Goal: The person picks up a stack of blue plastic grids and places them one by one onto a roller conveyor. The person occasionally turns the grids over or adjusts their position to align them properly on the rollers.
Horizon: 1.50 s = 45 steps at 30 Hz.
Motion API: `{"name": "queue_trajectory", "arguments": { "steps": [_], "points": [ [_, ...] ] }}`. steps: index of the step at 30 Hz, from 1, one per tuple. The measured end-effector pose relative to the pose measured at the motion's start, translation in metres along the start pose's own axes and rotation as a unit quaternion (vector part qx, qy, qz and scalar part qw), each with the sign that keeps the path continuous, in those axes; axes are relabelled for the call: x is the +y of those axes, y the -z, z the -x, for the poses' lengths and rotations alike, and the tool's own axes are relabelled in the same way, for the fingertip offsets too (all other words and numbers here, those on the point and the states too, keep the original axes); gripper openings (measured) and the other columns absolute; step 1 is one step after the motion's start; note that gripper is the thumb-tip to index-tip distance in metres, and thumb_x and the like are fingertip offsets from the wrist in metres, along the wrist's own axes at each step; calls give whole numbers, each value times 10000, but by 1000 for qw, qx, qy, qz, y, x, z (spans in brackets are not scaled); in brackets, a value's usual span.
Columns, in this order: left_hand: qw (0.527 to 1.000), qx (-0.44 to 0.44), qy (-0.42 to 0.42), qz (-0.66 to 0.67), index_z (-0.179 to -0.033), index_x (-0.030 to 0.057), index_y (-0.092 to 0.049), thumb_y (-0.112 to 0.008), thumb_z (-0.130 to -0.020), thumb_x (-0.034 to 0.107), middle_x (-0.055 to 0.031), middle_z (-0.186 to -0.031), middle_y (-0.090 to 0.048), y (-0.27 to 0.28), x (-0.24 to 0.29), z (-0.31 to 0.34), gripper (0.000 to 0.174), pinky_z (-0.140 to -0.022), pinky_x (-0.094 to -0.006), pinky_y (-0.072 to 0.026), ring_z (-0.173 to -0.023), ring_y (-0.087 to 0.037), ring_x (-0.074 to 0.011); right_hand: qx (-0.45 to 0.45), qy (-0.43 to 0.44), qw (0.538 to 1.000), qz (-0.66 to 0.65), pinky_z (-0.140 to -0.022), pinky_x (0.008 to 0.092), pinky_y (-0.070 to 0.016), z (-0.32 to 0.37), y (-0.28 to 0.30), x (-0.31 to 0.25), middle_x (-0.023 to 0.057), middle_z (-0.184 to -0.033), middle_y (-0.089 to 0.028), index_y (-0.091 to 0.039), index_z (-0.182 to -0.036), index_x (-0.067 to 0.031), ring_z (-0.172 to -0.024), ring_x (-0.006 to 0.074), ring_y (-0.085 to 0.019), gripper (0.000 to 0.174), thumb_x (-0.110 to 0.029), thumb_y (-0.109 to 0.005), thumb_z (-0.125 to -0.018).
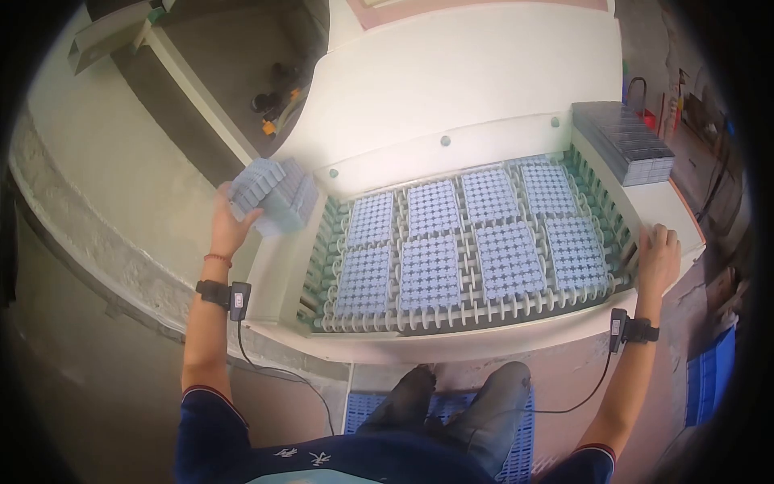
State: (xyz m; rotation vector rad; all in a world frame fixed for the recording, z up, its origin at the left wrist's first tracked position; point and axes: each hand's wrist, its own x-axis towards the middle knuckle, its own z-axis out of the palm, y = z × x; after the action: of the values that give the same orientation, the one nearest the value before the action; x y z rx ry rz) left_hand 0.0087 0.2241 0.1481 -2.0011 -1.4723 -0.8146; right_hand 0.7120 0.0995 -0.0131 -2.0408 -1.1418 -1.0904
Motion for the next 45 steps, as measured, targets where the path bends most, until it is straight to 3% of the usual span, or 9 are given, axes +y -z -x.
{"name": "queue_trajectory", "arguments": {
  "steps": [2, 5, 8, 17, 19, 21, 23, 26, 45],
  "points": [
    [959, 66, 198, 193, -1301, -62, -308, -713, -750, 360, -252, -1304, -373, -9, -17, -2, 804, -966, -404, -389, -1206, -395, -362, 12, -4, 1000, -4, -633, 379, -452, 0, 1, -2, 76, -820, -547, -551, -870, -97, -759, 275, -547, 217, -257, -659, -772],
    [629, 56, 510, 583, -1359, -85, -155, -684, -780, 425, -264, -1377, -213, 10, 2, -8, 936, -980, -546, -334, -1248, -301, -432, 17, -10, 1000, -13, -636, 386, -450, -1, 9, -7, 73, -808, -541, -561, -836, -112, -753, 273, -546, 208, -253, -675, -735],
    [393, 16, 523, 756, -1341, -51, -249, -633, -823, 397, -235, -1344, -309, -23, -33, -10, 785, -1003, -603, -303, -1231, -326, -441, 17, -27, 999, -31, -630, 388, -444, 1, 16, -8, 79, -795, -535, -567, -800, -104, -760, 273, -542, 212, -252, -687, -707],
    [470, 46, 462, 751, -1241, -28, -441, -437, -925, 122, -147, -1268, -482, -39, -41, -18, 350, -962, -545, -418, -1173, -452, -319, 30, -28, 998, -57, -654, 356, -446, 5, 23, -5, 71, -764, -525, -566, -748, -92, -742, 256, -530, 203, -227, -692, -663],
    [774, -89, 242, 578, -1233, -42, -442, -449, -921, 117, -154, -1250, -495, -90, -146, -6, 351, -969, -515, -425, -1157, -467, -309, 53, -22, 997, -55, -642, 342, -449, 5, 18, -3, 59, -743, -527, -564, -745, -98, -724, 238, -536, 231, -256, -712, -666],
    [493, 12, 431, 755, -1229, -45, -446, -462, -918, 123, -151, -1242, -503, -51, -90, -4, 354, -968, -480, -437, -1132, -490, -303, 42, -11, 998, -43, -646, 335, -448, 5, 20, -1, 59, -733, -520, -561, -732, -91, -715, 232, -532, 238, -274, -706, -682],
    [723, -38, 333, 605, -1220, -57, -449, -499, -906, 137, -156, -1226, -514, -55, -125, 19, 373, -948, -446, -460, -1106, -513, -295, 45, -12, 998, -38, -647, 334, -447, 5, 22, -1, 60, -730, -518, -559, -729, -90, -712, 232, -530, 238, -272, -705, -683],
    [519, 50, 437, 733, -1211, -75, -448, -538, -888, 148, -160, -1200, -529, -3, -66, 45, 403, -912, -424, -485, -1088, -527, -276, 34, -9, 998, -59, -661, 353, -443, 8, 24, -1, 68, -758, -525, -559, -749, -90, -745, 244, -538, 225, -251, -689, -663],
    [537, 62, 422, 728, -1190, -157, -404, -491, -894, 155, -254, -1058, -585, 70, 23, 190, 439, -564, -383, -604, -838, -652, -322, -106, -74, 962, -240, -629, 335, -449, 5, 21, -5, 95, -820, -590, -613, -858, -31, -704, 224, -569, 190, -204, -658, -795]
  ]
}}
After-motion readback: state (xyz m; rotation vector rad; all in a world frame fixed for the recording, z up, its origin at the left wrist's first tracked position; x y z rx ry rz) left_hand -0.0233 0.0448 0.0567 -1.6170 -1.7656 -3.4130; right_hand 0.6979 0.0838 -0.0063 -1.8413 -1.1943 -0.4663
